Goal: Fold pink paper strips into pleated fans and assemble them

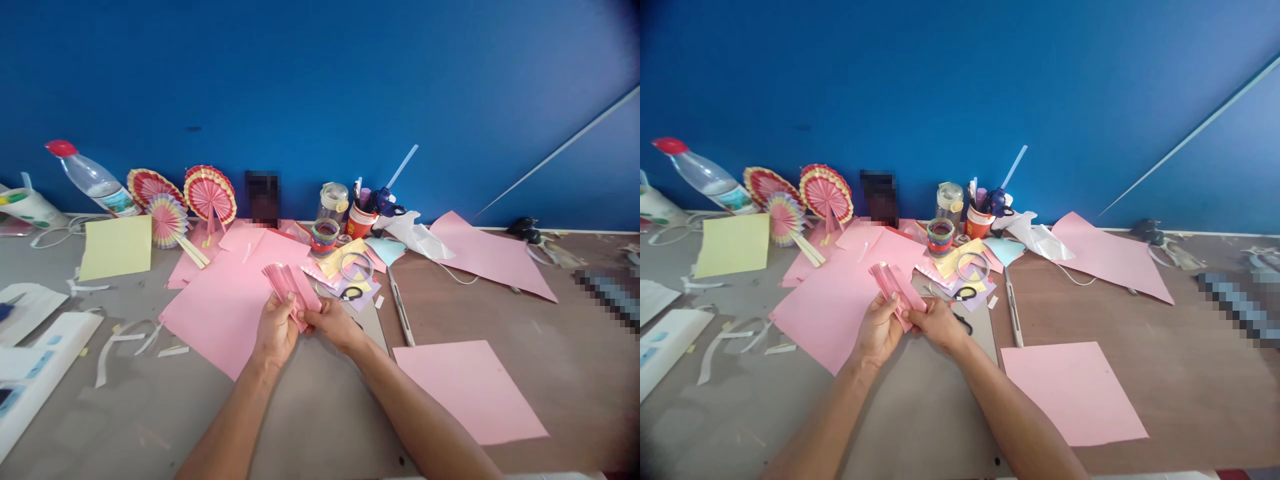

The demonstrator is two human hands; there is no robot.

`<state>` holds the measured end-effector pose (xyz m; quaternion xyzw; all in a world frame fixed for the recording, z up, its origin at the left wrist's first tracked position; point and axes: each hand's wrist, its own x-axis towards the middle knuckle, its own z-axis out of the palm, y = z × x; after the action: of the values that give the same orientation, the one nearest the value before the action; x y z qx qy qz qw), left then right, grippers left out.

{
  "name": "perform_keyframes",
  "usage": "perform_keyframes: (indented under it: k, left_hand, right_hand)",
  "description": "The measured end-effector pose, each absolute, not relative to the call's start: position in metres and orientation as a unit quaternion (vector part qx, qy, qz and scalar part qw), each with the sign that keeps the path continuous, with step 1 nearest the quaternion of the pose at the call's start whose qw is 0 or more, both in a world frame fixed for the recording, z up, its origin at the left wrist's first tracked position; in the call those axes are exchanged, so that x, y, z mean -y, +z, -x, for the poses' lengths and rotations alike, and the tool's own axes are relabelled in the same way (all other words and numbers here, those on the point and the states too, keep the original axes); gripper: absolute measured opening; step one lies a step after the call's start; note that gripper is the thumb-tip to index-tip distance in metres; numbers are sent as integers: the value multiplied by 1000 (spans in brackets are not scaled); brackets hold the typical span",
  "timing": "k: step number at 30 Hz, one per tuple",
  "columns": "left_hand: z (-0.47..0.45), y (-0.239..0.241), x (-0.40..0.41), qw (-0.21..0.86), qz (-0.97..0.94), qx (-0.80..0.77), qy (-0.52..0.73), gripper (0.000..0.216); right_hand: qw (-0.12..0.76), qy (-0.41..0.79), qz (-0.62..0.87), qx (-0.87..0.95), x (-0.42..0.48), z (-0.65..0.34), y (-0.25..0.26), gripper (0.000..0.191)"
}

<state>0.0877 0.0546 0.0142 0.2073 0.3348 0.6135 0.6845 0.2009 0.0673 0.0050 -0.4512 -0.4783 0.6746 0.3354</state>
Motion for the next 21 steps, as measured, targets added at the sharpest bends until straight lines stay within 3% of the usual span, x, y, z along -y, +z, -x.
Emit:
perform_keyframes:
  k: [7,14,21]
  left_hand:
    - [-87,15,-56,693,-208,-323,610,26]
    - [-85,9,-58,670,-170,-331,643,27]
    - [-82,4,-61,663,-157,-333,652,21]
  right_hand:
    - [300,696,436,485,-70,-206,4,24]
    - [294,611,428,598,-71,-206,-5,15]
    - [301,611,413,604,-68,-203,-4,23]
